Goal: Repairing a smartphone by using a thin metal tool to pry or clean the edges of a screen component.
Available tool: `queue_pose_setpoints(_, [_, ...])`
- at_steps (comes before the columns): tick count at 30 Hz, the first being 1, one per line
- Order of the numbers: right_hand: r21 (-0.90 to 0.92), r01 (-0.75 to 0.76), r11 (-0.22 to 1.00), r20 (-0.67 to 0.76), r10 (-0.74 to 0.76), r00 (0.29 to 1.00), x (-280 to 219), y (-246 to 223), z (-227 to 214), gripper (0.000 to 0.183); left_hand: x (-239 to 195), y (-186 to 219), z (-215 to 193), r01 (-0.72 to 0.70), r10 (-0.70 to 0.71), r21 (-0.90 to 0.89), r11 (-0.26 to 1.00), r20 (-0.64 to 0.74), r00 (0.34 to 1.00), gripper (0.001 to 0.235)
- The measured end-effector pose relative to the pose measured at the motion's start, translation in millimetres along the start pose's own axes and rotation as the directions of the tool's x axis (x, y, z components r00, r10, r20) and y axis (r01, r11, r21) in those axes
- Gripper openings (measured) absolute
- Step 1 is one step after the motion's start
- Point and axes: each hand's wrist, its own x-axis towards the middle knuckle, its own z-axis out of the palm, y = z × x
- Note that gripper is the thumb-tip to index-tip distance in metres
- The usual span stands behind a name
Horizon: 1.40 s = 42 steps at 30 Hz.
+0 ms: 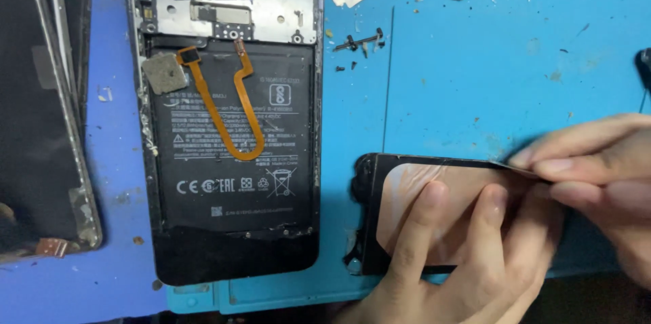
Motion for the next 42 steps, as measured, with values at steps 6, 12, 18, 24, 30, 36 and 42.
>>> queue_pose_setpoints(6, [0.018, 0.066, 0.998, -0.017, -0.066, 0.998, -5.5, 4.0, 8.8, 0.019, -2.4, -5.7, -3.7, 0.015, -0.016, -0.002, 1.0, -0.031, 0.999, 0.027])
queue_pose_setpoints(12, [-0.062, -0.119, 0.991, -0.012, 0.118, 0.993, -22.2, 14.8, -0.1, 0.017, -0.3, -7.9, -5.4, 0.041, -0.04, 0.02, 0.999, -0.024, 0.999, 0.031])
queue_pose_setpoints(18, [-0.018, 0.135, 0.991, -0.061, -0.136, 0.989, -5.1, -10.5, 12.1, 0.012, -1.8, -6.9, -11.8, 0.01, -0.01, -0.012, 1.0, -0.006, 1.0, 0.036])
queue_pose_setpoints(24, [-0.044, -0.022, 0.999, -0.072, 0.019, 0.997, -8.2, -2.6, 10.2, 0.015, -0.4, -5.6, -11.4, 0.036, -0.035, 0.018, 0.999, -0.028, 0.999, 0.033])
queue_pose_setpoints(30, [-0.009, 0.009, 1.0, -0.094, -0.01, 0.995, -27.4, 29.4, 1.8, 0.015, -1.1, -6.5, -12.3, 0.05, -0.05, 0.001, 0.999, 0.001, 0.999, 0.031])
queue_pose_setpoints(36, [0.02, -0.024, 1.0, -0.052, 0.025, 0.998, -7.8, -7.6, 12.2, 0.012, -1.9, -7.3, -12.1, 0.035, -0.035, -0.016, 0.999, 0.001, 0.999, 0.03])
queue_pose_setpoints(42, [-0.09, -0.323, 0.942, -0.052, 0.319, 0.946, -19.9, 7.0, 4.1, 0.023, -3.6, -5.4, -12.5, 0.065, -0.065, -0.04, 0.997, 0.012, 0.998, 0.029])
